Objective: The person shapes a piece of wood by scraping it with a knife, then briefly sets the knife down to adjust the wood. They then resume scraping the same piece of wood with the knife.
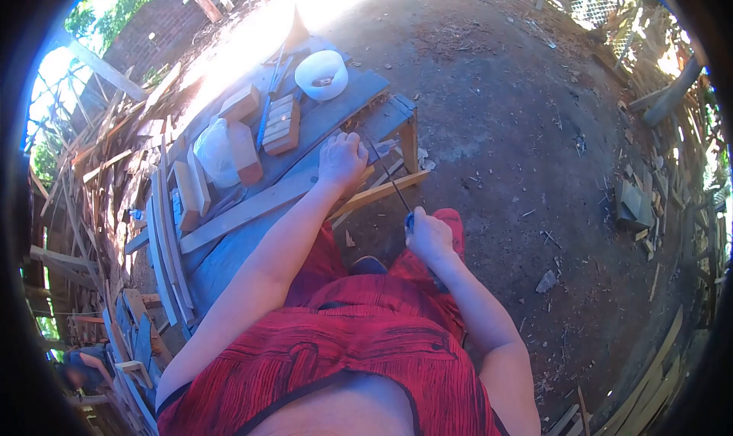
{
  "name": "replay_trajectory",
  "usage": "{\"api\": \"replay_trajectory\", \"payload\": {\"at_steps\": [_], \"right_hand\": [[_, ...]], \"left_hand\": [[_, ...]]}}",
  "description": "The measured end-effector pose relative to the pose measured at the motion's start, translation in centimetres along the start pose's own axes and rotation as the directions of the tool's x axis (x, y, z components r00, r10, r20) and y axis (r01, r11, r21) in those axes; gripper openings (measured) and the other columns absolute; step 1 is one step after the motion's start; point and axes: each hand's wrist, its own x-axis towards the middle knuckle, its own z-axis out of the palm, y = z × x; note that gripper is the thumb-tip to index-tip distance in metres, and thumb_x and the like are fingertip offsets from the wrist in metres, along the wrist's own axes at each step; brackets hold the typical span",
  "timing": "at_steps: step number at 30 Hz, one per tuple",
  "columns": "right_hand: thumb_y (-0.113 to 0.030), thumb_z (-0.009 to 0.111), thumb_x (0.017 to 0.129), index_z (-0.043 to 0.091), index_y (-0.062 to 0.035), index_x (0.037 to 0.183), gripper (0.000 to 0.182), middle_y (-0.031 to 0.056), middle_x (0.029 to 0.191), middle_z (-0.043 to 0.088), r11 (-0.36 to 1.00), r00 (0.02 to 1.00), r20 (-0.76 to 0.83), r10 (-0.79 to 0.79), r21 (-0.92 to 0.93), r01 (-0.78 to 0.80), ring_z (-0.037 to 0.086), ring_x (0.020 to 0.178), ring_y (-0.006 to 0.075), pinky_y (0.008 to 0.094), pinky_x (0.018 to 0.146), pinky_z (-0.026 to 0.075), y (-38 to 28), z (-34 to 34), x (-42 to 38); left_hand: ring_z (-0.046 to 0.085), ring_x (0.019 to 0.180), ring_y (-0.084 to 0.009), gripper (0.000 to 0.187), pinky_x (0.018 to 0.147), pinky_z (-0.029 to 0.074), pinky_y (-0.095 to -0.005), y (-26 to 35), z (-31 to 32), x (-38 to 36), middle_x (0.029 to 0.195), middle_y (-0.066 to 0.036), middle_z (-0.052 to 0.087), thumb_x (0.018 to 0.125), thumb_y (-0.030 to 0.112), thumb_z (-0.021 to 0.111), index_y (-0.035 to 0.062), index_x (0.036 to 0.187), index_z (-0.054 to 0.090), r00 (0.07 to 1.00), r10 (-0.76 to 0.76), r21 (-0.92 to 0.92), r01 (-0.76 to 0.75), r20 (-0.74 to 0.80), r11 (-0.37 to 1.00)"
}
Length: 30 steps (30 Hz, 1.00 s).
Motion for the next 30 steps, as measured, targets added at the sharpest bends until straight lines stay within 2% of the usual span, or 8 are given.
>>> {"api": "replay_trajectory", "payload": {"at_steps": [5,7,11,13,20,30], "right_hand": [[-0.026,0.059,0.086,0.053,-0.0037,0.099,0.026,0.0225,0.085,0.068,0.999,0.999,-0.033,-0.015,-0.035,0.014,0.067,0.084,0.0401,0.0505,0.074,0.052,-1.7,0.0,3.9],[-0.027,0.061,0.085,0.054,-0.0042,0.1,0.028,0.0225,0.086,0.068,1.0,0.999,-0.055,0.005,0.005,-0.004,0.066,0.084,0.0416,0.0516,0.074,0.051,-1.6,1.0,5.1],[-0.03,0.061,0.085,0.054,-0.0048,0.1,0.03,0.0226,0.085,0.068,1.0,0.998,-0.064,0.01,0.015,-0.009,0.066,0.083,0.0419,0.052,0.073,0.051,-2.0,0.8,4.5],[-0.028,0.056,0.089,0.053,-0.0044,0.102,0.027,0.0224,0.088,0.069,0.999,0.999,-0.014,0.039,-0.003,-0.039,0.067,0.086,0.0399,0.0509,0.076,0.051,-2.6,-0.3,4.0],[-0.029,0.057,0.088,0.053,-0.0045,0.102,0.028,0.0218,0.086,0.069,0.999,0.999,0.014,0.034,-0.001,-0.034,0.067,0.085,0.0398,0.0511,0.075,0.051,-1.7,-0.1,2.4],[-0.028,0.057,0.087,0.056,-0.0038,0.098,0.026,0.0221,0.088,0.069,1.0,1.0,-0.021,-0.003,-0.019,0.003,0.067,0.087,0.0398,0.0511,0.077,0.051,-2.0,-0.5,4.2]], "left_hand": [[0.061,0.09,-0.0326,0.017,0.08,0.048,-0.0456,0.0,-0.2,0.0,0.09,-0.015,0.063,0.084,0.022,0.055,0.0056,0.086,0.062,0.999,-0.001,0.005,0.001,0.033,1.0],[0.061,0.091,-0.0326,0.018,0.081,0.048,-0.0454,0.0,-0.2,0.1,0.09,-0.015,0.063,0.084,0.022,0.055,0.0056,0.087,0.062,0.999,-0.009,0.007,0.009,0.048,1.0],[0.061,0.091,-0.0326,0.018,0.081,0.047,-0.0452,0.1,-0.2,0.0,0.09,-0.015,0.063,0.084,0.022,0.055,0.0053,0.087,0.062,0.999,-0.016,0.007,0.016,0.048,1.0],[0.061,0.091,-0.0326,0.018,0.081,0.047,-0.0451,0.1,-0.2,-0.1,0.09,-0.015,0.063,0.084,0.022,0.055,0.0052,0.087,0.062,0.999,-0.016,0.003,0.016,0.049,1.0],[0.061,0.092,-0.0324,0.019,0.081,0.047,-0.0451,0.1,-0.4,-0.1,0.091,-0.015,0.063,0.085,0.022,0.055,0.0052,0.087,0.062,0.999,-0.02,-0.014,0.021,0.046,1.0],[0.061,0.091,-0.0328,0.017,0.081,0.047,-0.0461,0.0,-0.1,0.0,0.091,-0.015,0.063,0.085,0.021,0.055,0.0054,0.087,0.061,0.998,-0.048,-0.001,0.048,0.028,0.999]]}}
